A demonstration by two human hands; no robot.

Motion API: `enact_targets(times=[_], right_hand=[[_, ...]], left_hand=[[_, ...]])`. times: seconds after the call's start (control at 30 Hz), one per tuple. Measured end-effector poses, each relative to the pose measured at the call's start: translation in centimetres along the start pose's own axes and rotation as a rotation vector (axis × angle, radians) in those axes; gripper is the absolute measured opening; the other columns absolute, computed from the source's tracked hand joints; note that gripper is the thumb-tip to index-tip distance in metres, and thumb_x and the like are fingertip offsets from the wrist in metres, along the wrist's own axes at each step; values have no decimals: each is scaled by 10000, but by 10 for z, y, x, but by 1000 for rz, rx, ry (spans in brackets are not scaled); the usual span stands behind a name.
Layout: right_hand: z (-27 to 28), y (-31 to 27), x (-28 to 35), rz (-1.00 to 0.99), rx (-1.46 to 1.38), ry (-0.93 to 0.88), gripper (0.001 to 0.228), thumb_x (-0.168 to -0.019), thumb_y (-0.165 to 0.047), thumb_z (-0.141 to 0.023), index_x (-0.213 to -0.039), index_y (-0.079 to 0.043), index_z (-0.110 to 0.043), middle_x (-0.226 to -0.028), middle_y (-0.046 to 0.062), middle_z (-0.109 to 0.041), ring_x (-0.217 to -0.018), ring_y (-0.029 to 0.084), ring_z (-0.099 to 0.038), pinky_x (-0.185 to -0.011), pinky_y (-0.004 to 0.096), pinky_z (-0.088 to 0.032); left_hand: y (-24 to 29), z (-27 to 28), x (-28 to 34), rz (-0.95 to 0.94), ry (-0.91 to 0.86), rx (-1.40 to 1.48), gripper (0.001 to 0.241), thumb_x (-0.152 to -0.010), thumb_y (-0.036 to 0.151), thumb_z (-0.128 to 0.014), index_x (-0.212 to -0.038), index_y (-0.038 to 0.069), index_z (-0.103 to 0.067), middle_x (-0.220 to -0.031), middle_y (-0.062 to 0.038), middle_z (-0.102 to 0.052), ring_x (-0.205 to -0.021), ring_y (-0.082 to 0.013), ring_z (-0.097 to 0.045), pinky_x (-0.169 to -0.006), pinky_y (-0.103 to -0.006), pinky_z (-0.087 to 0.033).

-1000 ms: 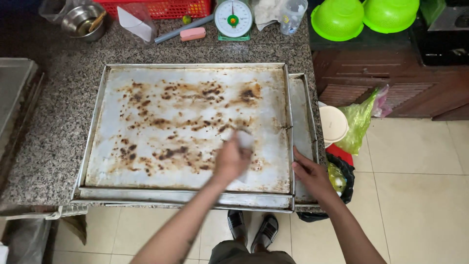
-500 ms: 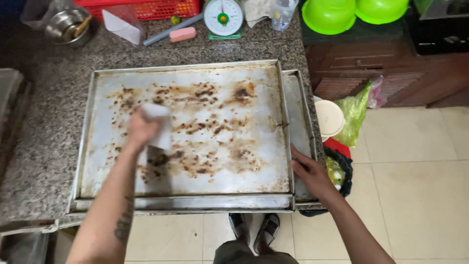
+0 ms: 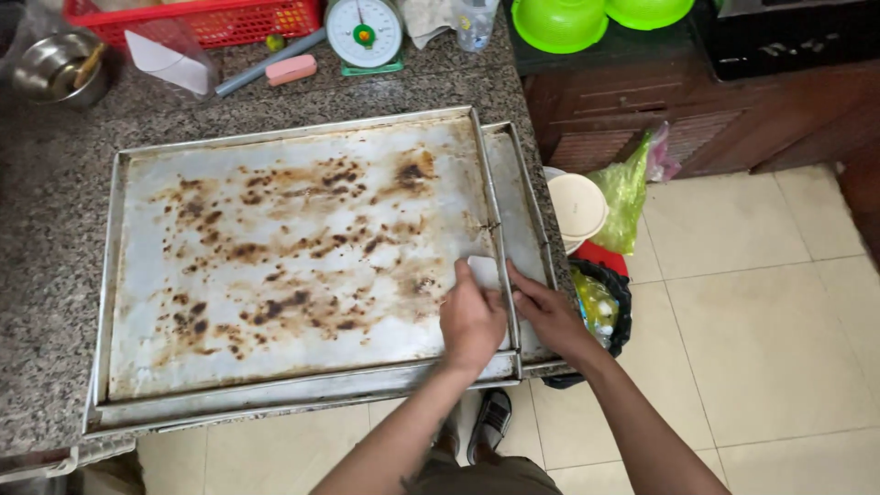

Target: Scraping burnt residue off a metal baking tray using a plastic scraper

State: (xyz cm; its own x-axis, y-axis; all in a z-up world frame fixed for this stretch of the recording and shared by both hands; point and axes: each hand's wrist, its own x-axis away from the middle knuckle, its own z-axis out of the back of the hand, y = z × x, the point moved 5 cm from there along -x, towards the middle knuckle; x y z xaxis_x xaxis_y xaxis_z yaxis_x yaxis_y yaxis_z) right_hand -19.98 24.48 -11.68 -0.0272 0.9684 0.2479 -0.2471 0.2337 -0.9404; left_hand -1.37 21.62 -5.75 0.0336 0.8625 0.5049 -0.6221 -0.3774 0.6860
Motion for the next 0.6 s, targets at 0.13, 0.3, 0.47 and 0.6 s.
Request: enact_targets(times=[0.13,0.3,0.47,0.6], right_hand=[[-1,0,2,49,-15,-1,593,-1214,-106,-675,-1797,-209,-657,-1819,173,-676,-1672,372,-569,-1373,594,-519],[-1,-14,4,-38,95,30,589,-1240,-209,-645,-1810,-357,-664,-1397,151,-945,-1223,262,-892,-1049,450,-765],[3,9,3,-81,-7,77,552,-1226,-145,-663,-1756,-286,-730,-1312,219,-945,-1073,279,-905,-951,456,-794],[42,-6,50,76,44,318,581,-1212,-8,-617,-1762,-170,-711,-1310,286,-908,-1080,344,-916,-933,493,-831]], left_hand=[[-4,-3,-7,2,30,19,636,-1112,269,-627,-1716,206,-436,-1316,-277,-881,-1363,-586,-812,-1193,-712,-644],[-29,-7,-36,-42,110,466,596,-1058,190,-787,-1640,201,-659,-1374,-261,-893,-1441,-510,-805,-1182,-641,-663],[-49,-4,-53,-8,57,803,643,-1041,60,-842,-1665,57,-685,-1380,-246,-835,-1314,-394,-800,-1093,-562,-667],[-22,10,-51,115,-111,995,544,-947,29,-880,-1481,61,-784,-1196,-198,-876,-1047,-357,-900,-899,-548,-748]])
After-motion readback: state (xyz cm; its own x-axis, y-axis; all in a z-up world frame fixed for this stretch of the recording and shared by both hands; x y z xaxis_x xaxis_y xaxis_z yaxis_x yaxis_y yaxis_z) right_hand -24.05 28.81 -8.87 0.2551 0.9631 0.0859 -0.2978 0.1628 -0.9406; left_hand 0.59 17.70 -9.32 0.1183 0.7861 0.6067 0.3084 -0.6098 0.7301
